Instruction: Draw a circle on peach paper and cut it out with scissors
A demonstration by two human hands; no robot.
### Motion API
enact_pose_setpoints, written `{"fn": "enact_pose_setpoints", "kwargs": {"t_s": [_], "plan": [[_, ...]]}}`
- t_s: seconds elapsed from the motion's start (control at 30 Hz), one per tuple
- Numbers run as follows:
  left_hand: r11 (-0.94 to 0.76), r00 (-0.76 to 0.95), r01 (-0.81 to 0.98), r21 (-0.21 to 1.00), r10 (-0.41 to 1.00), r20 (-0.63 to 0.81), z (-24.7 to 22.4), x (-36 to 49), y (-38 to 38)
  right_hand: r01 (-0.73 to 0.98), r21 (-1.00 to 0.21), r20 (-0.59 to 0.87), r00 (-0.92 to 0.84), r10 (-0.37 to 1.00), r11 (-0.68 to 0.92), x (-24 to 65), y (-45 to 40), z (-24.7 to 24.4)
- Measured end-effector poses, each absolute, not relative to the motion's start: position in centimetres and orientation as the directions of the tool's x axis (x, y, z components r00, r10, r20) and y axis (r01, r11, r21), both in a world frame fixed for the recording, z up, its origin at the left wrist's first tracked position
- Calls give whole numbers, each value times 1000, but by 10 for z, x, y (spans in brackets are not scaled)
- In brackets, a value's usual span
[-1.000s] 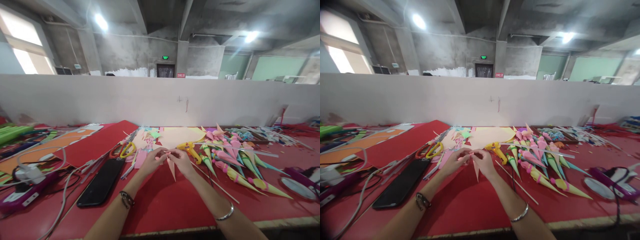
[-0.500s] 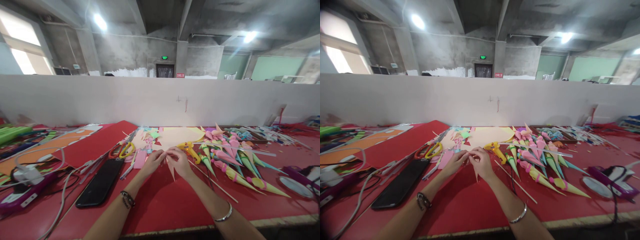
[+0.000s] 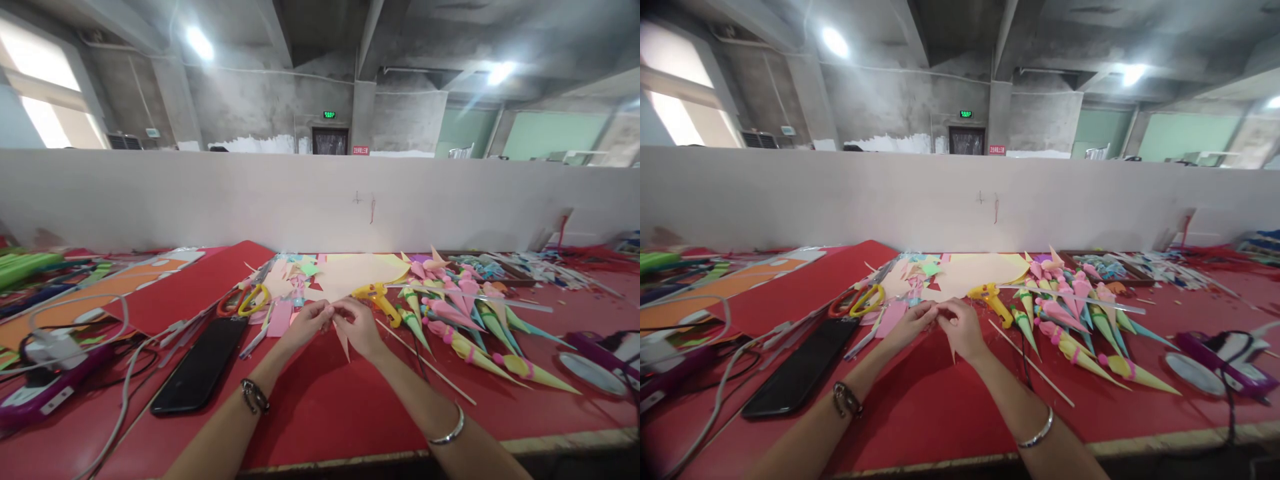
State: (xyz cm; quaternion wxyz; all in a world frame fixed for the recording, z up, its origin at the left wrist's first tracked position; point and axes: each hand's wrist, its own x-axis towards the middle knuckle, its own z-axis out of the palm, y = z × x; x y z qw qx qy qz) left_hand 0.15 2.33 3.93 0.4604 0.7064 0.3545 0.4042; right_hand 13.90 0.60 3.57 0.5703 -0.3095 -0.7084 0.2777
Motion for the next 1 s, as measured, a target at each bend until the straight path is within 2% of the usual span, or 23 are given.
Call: {"fn": "enact_pose_setpoints", "kwargs": {"t_s": [0.2,0.43,0.6,0.77,0.87,1.0], "plan": [[-237,426,62,969,885,190,39,1,21,86,-800,584,-113,804,593,137,5,34],[-142,437,-96,985,884,170,40,4,19,68,-830,558,61,828,554,136,6,33],[-126,276,-224,966,943,187,38,-2,26,56,-809,585,182,791,585,141,8,34],[-131,191,-290,948,963,192,39,-5,29,72,-811,584,101,805,580,141,10,33],[-144,192,-250,957,962,195,40,-4,28,58,-835,551,88,830,548,142,13,31],[-148,250,-120,982,953,174,39,-2,28,-46,-876,479,44,877,481,144,15,30]]}}
